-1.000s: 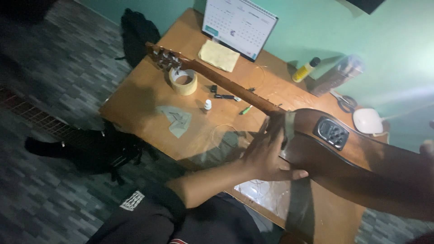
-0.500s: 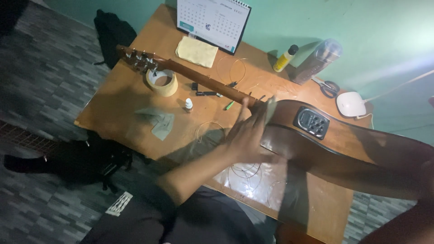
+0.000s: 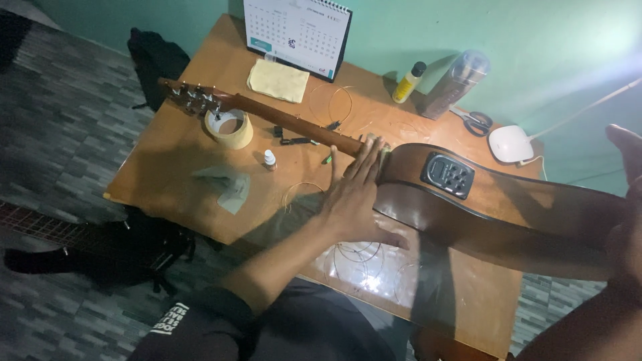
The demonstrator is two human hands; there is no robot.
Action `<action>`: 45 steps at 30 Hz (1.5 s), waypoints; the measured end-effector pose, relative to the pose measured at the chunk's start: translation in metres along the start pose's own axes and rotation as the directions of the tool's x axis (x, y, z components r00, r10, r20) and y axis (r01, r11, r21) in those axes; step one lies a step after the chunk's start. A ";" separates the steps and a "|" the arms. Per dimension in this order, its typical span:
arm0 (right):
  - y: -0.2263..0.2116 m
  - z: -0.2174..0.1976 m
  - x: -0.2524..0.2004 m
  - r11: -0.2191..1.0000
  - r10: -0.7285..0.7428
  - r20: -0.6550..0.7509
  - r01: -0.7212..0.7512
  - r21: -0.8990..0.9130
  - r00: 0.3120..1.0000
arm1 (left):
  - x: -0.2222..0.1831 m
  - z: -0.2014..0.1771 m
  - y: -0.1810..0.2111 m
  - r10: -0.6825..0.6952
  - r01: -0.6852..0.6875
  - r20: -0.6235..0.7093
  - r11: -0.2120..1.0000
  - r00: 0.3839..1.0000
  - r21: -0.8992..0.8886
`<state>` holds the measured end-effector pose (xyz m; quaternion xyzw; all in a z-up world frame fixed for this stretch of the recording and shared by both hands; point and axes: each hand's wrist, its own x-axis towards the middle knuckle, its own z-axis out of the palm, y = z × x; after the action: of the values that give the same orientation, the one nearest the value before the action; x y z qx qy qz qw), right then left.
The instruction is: Cleaning an acoustic guitar using cleaning fluid and a cloth on a repair bench.
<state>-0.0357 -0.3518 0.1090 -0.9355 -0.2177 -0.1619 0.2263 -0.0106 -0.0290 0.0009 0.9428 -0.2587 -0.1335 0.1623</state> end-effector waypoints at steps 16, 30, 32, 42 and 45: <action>-0.030 -0.001 0.000 0.993 0.070 -0.104 -0.058 0.107 0.992 | 0.016 -0.021 0.057 0.146 -0.242 -0.451 0.957 0.881 -0.163; -0.014 -0.004 -0.005 0.978 0.200 -0.050 -0.202 -0.043 0.979 | 0.016 0.043 -0.013 0.118 -0.220 -0.561 0.968 0.819 -0.118; -0.024 -0.003 -0.002 0.983 0.165 -0.052 -0.161 0.085 0.985 | 0.015 0.055 -0.027 0.142 -0.087 -0.385 0.984 0.912 0.156; 0.031 0.011 -0.007 0.942 0.205 -0.022 -0.191 0.275 0.979 | -0.002 0.069 -0.100 0.034 0.070 -0.428 0.972 0.903 0.224; 0.032 0.009 -0.007 0.974 0.199 0.028 -0.200 0.105 0.980 | -0.003 0.058 -0.095 -0.191 0.298 -0.376 0.921 0.907 0.250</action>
<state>-0.0246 -0.3755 0.0869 -0.9406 -0.1330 -0.1183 0.2892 0.0093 0.0363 -0.0874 0.9901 -0.1220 0.0550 0.0412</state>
